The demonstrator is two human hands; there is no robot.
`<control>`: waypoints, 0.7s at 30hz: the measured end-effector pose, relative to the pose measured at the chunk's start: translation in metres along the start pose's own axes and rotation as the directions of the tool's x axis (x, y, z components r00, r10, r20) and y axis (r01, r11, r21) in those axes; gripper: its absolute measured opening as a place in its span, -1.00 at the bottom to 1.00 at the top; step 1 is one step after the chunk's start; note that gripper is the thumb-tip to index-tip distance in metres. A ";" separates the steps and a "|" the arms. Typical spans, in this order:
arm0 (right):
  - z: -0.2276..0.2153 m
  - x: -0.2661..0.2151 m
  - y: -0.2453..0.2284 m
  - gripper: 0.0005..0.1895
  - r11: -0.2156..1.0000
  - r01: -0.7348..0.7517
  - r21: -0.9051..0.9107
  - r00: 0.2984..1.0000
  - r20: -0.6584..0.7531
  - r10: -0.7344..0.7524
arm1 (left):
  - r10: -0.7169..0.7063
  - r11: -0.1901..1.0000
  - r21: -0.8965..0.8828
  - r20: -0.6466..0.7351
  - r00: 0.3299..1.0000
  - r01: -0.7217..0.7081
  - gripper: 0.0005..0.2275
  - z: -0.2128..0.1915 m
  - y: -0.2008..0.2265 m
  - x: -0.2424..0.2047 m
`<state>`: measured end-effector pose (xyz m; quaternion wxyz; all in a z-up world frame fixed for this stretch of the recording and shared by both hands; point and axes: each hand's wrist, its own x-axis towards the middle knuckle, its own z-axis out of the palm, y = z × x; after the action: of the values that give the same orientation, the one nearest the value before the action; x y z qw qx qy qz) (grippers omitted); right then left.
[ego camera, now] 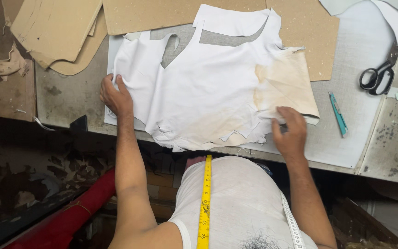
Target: The person places paper patterns on white fabric and traces their outlines with a blue pen. They reposition the fabric and patterns multiple times to mark different sections.
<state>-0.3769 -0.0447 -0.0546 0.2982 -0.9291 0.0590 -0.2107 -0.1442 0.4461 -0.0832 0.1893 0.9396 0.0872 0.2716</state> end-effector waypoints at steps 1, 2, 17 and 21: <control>0.009 -0.005 -0.009 -0.63 0.999 0.032 -0.011 0.999 0.032 -0.032 | -0.017 0.999 -0.043 0.023 1.000 0.018 -0.80 -0.002 -0.001 -0.001; 0.017 -0.009 -0.016 -0.61 0.997 0.070 -0.018 0.995 0.066 -0.069 | -0.038 0.996 -0.082 0.044 0.998 0.041 -0.79 -0.007 -0.004 0.002; 0.020 0.000 0.039 -0.56 0.810 -0.582 0.070 0.793 -0.172 0.584 | 0.236 0.969 0.029 0.167 0.957 -0.244 -0.56 -0.037 -0.062 0.045; -0.003 -0.019 0.057 -0.78 0.737 -0.569 0.364 0.747 -0.146 0.649 | 0.019 1.000 -0.027 0.282 0.959 -0.012 -0.50 -0.045 -0.049 0.017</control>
<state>-0.3948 -0.0883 -0.0927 0.4760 -0.7649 0.3691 -0.2283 -0.1576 0.5091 -0.0601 0.2095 0.9669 0.0487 0.1374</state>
